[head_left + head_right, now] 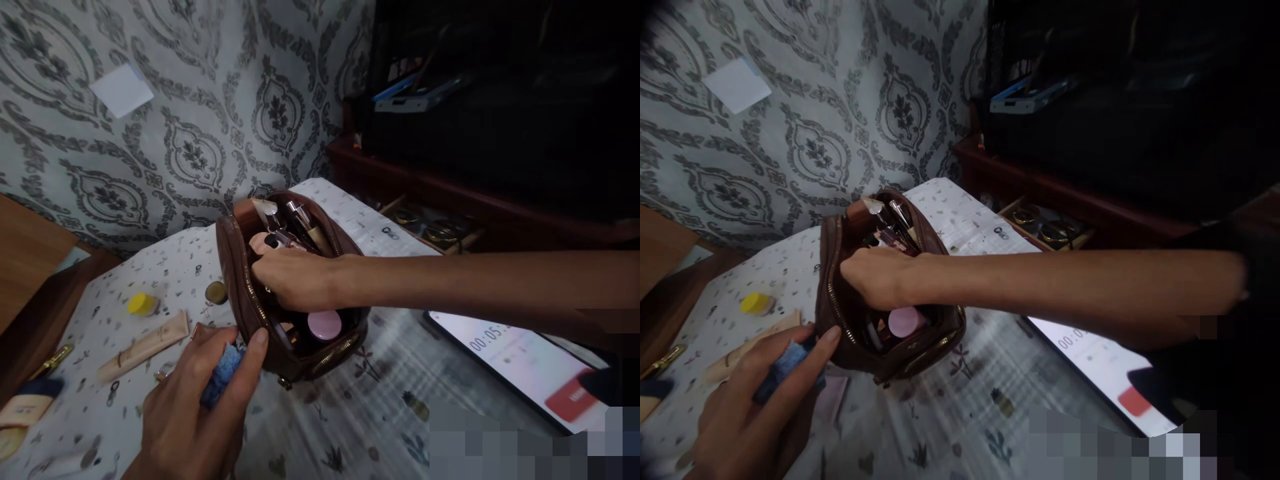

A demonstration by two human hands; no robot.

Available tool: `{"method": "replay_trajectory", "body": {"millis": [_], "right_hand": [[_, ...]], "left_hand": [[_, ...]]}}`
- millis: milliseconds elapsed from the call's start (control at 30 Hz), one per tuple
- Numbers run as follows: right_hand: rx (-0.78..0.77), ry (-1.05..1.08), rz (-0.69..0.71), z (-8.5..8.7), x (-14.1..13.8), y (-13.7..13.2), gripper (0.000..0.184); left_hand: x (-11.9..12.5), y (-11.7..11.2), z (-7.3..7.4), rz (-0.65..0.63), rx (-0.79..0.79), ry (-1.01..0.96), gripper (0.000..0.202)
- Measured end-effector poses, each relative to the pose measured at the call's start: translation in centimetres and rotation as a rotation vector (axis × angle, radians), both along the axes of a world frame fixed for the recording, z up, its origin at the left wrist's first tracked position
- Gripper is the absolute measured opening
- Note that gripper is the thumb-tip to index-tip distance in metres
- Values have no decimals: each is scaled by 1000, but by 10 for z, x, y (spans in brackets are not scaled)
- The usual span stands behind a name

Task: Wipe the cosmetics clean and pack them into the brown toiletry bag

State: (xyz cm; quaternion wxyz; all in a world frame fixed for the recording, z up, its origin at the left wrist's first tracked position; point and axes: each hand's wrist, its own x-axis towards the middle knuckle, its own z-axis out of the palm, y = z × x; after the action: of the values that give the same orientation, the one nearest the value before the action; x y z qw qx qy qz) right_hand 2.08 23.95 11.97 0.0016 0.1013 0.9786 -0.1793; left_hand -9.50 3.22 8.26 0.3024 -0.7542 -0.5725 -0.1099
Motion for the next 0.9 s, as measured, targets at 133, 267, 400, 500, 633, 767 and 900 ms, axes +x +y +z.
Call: {"method": "replay_trajectory", "body": {"millis": [133,267,400,500,633,767,900], "right_hand": [[26,-25,23,0,-2,-1,21],[-18,-60,53,1,-1,3,21],[-36,-152,83,7,1,6,19],[0,-203,51,15,4,4,18],[17,-247,45,23,7,1,21],[-3,-196,-10,25,10,0,20],[-22,-80,-51,27,13,4,15]], "left_hand": [[-1,0,1,4,-5,-14,67],[3,1,-1,1,11,-29,70],[8,2,-3,27,54,-67,66],[7,2,-3,20,62,-51,63],[5,5,3,-33,20,-1,60],[8,9,6,-28,21,23,63],[14,12,8,-25,42,26,62]]}}
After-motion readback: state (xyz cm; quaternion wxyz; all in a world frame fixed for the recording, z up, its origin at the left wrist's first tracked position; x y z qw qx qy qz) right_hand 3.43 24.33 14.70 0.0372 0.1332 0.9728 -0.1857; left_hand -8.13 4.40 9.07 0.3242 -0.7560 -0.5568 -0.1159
